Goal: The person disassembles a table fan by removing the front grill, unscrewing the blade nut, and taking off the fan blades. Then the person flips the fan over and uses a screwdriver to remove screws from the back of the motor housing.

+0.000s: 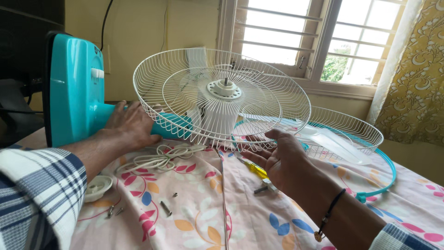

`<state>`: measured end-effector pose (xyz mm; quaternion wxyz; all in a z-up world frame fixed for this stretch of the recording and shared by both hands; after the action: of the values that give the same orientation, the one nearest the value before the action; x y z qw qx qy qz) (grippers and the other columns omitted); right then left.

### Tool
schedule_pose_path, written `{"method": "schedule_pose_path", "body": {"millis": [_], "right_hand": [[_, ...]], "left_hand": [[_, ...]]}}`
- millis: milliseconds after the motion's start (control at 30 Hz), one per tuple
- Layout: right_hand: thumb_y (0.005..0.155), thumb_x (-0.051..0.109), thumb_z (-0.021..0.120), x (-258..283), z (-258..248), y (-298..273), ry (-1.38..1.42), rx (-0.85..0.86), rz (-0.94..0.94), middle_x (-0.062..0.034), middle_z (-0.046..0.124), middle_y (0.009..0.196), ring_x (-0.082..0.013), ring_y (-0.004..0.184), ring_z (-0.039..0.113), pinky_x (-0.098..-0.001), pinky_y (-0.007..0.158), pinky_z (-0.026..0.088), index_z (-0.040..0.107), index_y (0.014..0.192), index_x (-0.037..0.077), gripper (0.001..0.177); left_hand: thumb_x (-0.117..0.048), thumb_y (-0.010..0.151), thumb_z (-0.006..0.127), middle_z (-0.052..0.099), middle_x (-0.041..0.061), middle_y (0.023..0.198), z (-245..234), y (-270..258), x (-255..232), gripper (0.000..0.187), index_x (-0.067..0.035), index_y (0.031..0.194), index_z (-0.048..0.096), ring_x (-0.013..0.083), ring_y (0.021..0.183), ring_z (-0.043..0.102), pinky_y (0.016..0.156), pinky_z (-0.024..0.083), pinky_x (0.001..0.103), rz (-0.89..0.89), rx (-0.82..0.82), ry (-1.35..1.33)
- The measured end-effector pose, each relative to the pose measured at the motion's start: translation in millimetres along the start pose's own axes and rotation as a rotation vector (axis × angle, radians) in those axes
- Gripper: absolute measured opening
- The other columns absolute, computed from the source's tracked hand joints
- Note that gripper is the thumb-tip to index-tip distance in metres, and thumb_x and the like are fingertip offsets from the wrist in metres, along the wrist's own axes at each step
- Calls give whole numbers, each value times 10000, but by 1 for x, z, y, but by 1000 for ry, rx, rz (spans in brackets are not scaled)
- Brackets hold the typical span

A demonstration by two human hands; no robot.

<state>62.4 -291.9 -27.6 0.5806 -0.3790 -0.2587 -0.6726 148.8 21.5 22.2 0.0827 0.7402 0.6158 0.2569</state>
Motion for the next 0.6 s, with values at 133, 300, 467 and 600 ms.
{"method": "schedule_pose_path", "body": {"millis": [133,300,467,600], "right_hand": [[996,141,431,2,-1,4,31,42,28,-393,573,1347,-538,1212,636,-587,985,509,406,1282,-94,371],[978,80,417,9,0,15,28,157,11,-389,598,1294,-538,1193,656,-589,980,516,428,1209,-146,323],[984,69,354,30,0,23,-60,233,-129,-380,597,1238,-536,1134,651,-627,947,518,446,1185,-140,304],[1003,41,318,47,-4,27,49,162,-122,-402,587,1270,-550,1162,650,-596,963,522,390,1213,-149,292]], "left_hand": [[-570,730,849,446,45,1526,6,8,-4,974,-223,1517,391,238,1465,349,1215,198,542,-18,-37,50],[-480,698,871,483,41,1467,3,8,-10,866,-197,1430,504,244,1425,328,1125,204,567,-63,-110,38],[-461,873,774,638,-3,1342,2,10,-17,408,-196,1184,766,196,1436,390,1200,232,528,-154,118,155],[-410,878,776,654,1,1287,-5,14,-23,385,-200,1200,754,194,1379,434,1172,251,508,-180,120,168]]}}
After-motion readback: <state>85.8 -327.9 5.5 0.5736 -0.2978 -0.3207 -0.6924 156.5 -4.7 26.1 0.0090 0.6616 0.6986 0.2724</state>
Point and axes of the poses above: each hand's wrist, its own y-axis towards the middle knuckle, its own z-axis out of the palm, x = y × z, the point moved 6 cm from there along y, towards the middle knuckle
